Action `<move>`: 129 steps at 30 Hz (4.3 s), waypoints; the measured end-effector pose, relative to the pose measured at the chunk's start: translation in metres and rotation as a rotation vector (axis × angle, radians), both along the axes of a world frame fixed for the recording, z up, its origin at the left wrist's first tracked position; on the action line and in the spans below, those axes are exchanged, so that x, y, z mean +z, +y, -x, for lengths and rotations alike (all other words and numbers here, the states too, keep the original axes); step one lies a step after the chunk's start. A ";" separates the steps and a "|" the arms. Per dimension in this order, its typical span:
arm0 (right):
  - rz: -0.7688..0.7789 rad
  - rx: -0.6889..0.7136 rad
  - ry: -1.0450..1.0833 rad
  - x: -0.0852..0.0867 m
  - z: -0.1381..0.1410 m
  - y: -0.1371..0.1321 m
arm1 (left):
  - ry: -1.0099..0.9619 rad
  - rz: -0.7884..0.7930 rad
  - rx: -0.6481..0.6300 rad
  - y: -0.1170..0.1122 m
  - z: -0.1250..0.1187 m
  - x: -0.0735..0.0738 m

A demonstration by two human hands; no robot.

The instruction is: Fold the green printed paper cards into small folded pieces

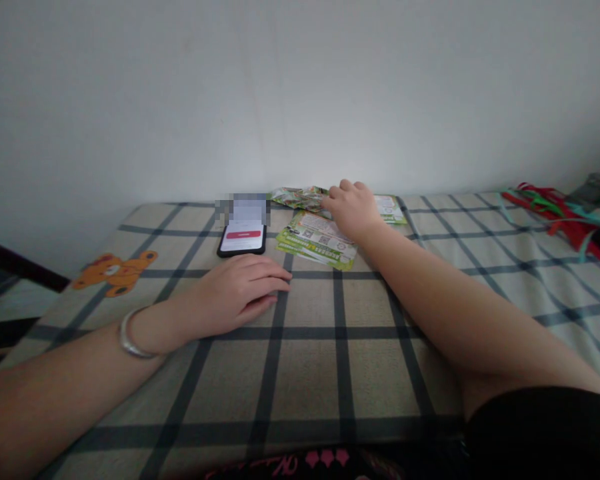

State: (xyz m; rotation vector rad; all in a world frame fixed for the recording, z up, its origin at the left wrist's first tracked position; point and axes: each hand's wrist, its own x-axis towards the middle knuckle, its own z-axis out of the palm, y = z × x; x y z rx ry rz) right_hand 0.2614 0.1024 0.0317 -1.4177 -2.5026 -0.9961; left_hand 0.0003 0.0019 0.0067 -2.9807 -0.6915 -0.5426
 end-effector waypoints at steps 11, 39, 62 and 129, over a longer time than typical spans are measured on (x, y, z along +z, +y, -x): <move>0.023 -0.073 0.063 -0.009 0.005 0.019 | 0.009 0.018 -0.010 0.003 -0.001 -0.001; 0.444 0.110 0.265 -0.016 -0.014 -0.082 | 0.002 0.002 -0.022 -0.001 0.000 0.002; 0.230 -0.037 0.018 -0.002 0.002 -0.101 | 0.017 -0.027 -0.025 -0.003 -0.003 0.001; 1.039 0.669 0.469 0.006 -0.011 -0.097 | -0.046 -0.063 0.207 -0.002 -0.004 -0.006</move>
